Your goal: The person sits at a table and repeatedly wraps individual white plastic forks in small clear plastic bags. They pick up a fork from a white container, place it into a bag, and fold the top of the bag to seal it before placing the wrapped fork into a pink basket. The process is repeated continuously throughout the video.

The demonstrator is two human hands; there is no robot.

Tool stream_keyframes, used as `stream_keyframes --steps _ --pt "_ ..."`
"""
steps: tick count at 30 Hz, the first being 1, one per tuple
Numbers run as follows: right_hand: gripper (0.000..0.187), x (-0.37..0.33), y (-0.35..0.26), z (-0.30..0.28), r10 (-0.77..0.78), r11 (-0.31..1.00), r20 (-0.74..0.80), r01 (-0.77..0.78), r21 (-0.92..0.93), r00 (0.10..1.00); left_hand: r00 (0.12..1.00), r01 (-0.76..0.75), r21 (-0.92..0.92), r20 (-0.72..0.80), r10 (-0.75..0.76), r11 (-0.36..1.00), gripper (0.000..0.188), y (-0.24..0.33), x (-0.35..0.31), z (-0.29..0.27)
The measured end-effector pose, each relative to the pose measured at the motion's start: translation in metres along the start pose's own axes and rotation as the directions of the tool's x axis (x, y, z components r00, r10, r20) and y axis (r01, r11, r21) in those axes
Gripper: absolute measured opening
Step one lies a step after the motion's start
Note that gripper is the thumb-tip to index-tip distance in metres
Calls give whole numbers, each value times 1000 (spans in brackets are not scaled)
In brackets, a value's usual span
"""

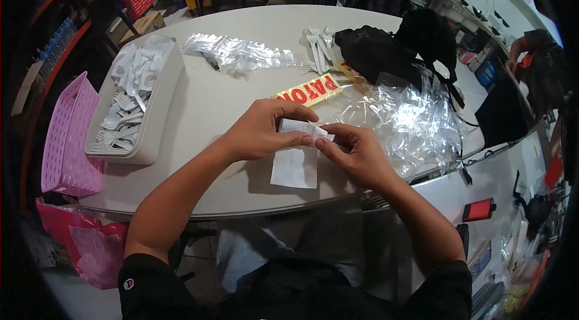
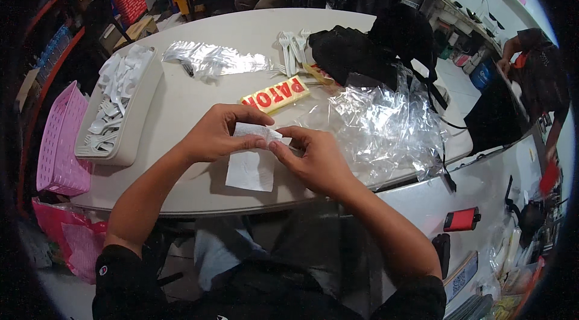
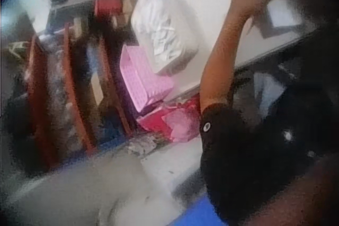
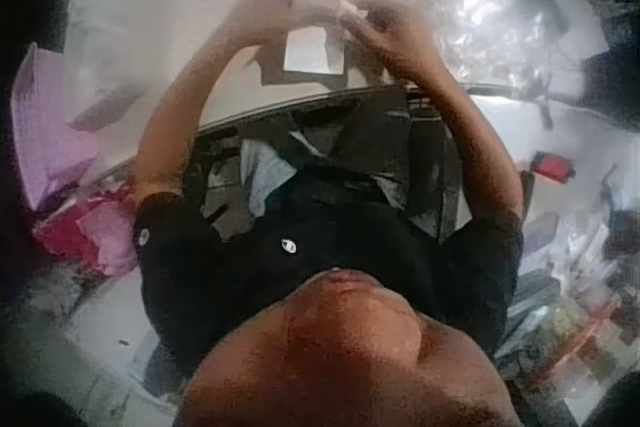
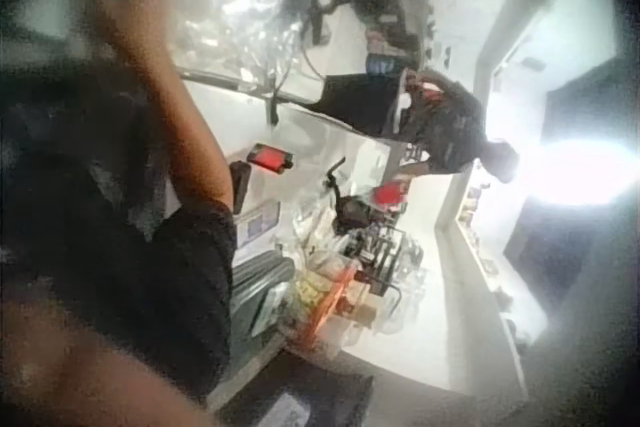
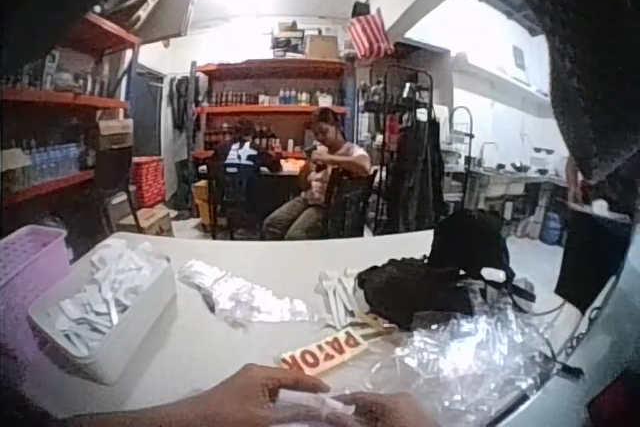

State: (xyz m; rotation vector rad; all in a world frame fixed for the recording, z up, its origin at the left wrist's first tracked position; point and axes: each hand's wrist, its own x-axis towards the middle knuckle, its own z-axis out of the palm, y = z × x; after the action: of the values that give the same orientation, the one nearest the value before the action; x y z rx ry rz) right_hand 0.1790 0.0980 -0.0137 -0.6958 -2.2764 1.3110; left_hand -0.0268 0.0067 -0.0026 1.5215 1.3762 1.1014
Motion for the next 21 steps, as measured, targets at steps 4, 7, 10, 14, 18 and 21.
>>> stream_keyframes --steps 4,7,10,14,18,21 --pt "36 1 -5 1 -3 997 23 5 -78 1000 998 50 1 42 -50 999 45 0 2 -6" --pt "36 0 -10 4 72 997 -5 -72 -42 997 991 105 73 74 -110 992 54 -1 -3 -9" --pt "34 1 -3 -1 96 995 -32 -95 23 995 957 174 312 169 -235 934 68 32 -4 -18" --pt "32 5 -2 -6 190 962 28 -192 193 981 994 -35 557 104 -29 830 85 39 -14 -36" --pt "30 6 -3 -8 240 909 85 -255 329 967 898 -243 889 54 437 390 88 14 -9 -32" --pt "28 6 -14 -14 314 839 166 -355 412 935 830 -333 887 116 545 318 91 6 -5 -17"
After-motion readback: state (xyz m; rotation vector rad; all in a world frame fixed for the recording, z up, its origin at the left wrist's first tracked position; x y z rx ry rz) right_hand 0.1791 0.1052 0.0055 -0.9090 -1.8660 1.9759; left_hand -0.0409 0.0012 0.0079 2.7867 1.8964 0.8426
